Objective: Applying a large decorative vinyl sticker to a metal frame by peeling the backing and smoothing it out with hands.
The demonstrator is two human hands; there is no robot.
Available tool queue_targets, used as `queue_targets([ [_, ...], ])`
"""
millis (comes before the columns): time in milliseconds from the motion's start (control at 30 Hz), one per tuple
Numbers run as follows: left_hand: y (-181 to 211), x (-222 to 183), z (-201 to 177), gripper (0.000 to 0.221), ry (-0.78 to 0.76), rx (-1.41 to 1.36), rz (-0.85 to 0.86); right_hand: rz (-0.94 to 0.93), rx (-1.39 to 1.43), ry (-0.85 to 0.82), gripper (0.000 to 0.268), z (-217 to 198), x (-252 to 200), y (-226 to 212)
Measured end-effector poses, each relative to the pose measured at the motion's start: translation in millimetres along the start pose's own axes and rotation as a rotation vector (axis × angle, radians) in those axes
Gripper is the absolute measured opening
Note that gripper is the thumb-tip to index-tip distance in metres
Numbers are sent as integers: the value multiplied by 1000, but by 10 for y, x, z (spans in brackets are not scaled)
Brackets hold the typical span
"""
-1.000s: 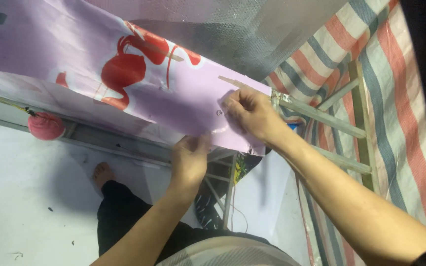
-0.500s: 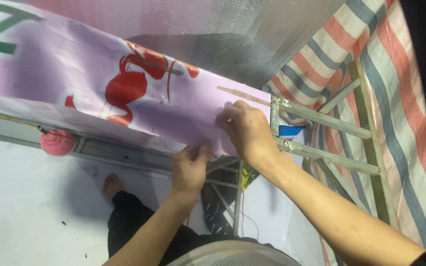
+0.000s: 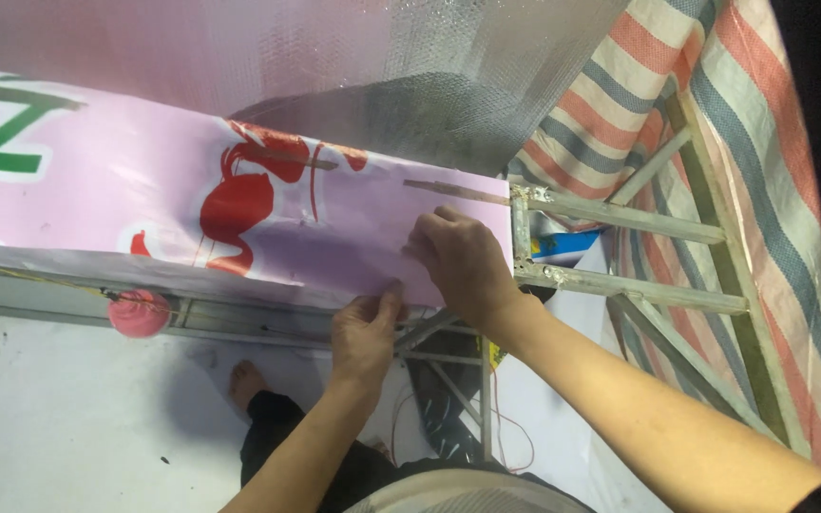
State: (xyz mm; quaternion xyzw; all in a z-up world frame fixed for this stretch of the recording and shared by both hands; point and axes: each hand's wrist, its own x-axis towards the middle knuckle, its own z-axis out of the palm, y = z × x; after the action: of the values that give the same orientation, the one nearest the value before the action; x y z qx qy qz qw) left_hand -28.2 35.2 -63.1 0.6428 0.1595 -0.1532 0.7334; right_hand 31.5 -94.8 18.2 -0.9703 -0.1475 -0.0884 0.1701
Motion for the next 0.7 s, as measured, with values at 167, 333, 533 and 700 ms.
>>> queue_targets([
  [167,71,-41,30,34,57,8,-59,71,-28,-10,13,5,-39,-71],
  [333,-118,89,-6,33,26,4,-42,131,53,-65,9,-59,-38,-136],
  [533,175,-74,24,37,25,19,-105,124,134,-28,5,91,-28,29],
  [700,-165,174,-39,38,2,53,-115,170,108,-24,10,179,-9,59],
])
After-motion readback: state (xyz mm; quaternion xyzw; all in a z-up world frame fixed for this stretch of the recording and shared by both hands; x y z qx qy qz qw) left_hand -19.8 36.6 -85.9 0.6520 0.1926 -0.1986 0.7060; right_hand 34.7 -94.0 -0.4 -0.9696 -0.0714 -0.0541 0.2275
